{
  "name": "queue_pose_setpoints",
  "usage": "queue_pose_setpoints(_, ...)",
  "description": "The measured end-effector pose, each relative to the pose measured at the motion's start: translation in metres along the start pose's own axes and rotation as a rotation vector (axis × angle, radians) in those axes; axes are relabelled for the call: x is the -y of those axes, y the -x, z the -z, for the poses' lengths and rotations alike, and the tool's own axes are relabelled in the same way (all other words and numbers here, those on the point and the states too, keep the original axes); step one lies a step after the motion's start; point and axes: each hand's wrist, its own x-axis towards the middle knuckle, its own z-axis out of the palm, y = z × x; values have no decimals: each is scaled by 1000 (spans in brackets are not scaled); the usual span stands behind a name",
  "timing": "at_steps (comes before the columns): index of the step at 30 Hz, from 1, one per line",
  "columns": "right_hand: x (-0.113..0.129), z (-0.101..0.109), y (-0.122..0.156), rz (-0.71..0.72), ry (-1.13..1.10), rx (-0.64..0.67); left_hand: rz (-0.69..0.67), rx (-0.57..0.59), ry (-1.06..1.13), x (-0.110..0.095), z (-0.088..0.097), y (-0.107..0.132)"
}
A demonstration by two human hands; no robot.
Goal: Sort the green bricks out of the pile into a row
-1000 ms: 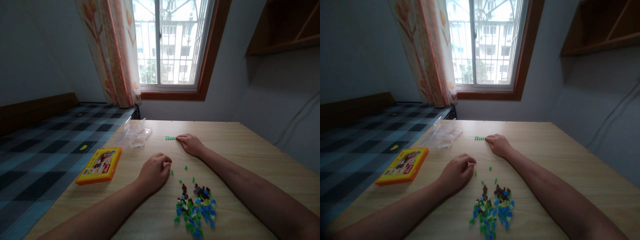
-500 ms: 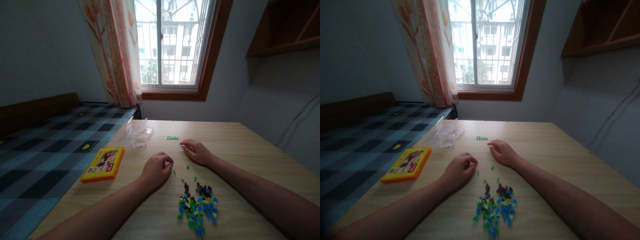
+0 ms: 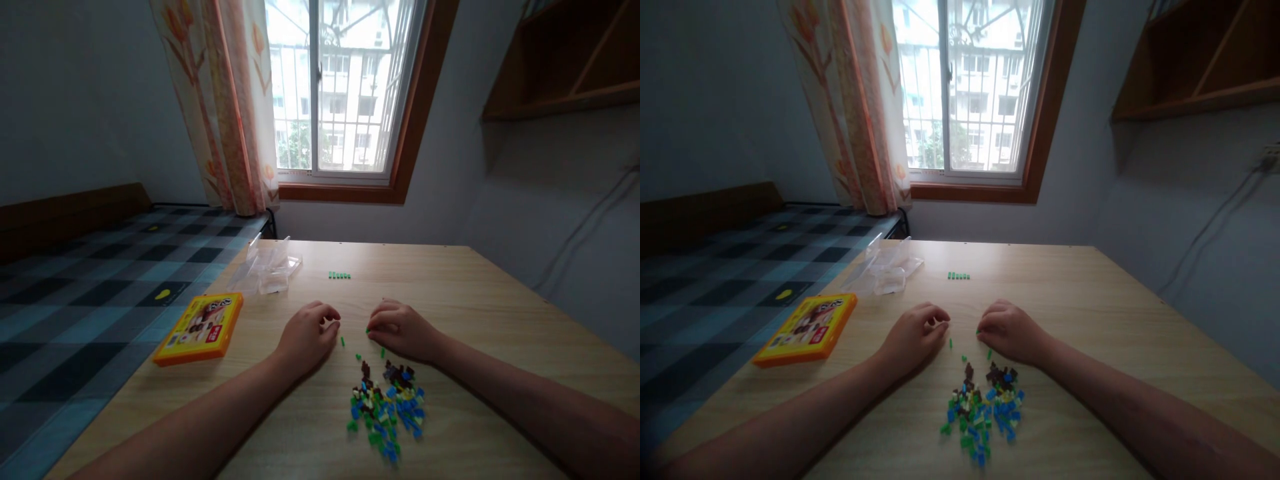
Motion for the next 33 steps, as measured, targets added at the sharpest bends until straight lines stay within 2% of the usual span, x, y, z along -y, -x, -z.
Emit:
queue_pose_setpoints(6,-25,-6,-20,-72,135,-77,-21,-8,-6,0,0,-1)
queue_pose_setpoints(12,-74,-11,-64,-185,249,-127,-21,-11,11,0,0,0)
queue_pose_setpoints(15,-87,-15,-82,-203,258,-143,-16,-3,8,0,1,0)
queue_pose_setpoints(19,-91,-18,-89,-199,262,-135,-13,5,7,0,1,1)
queue_pose_setpoints(33,-84,-16,-82,-225,321,-99,-18,12,-18,-1,-1,2)
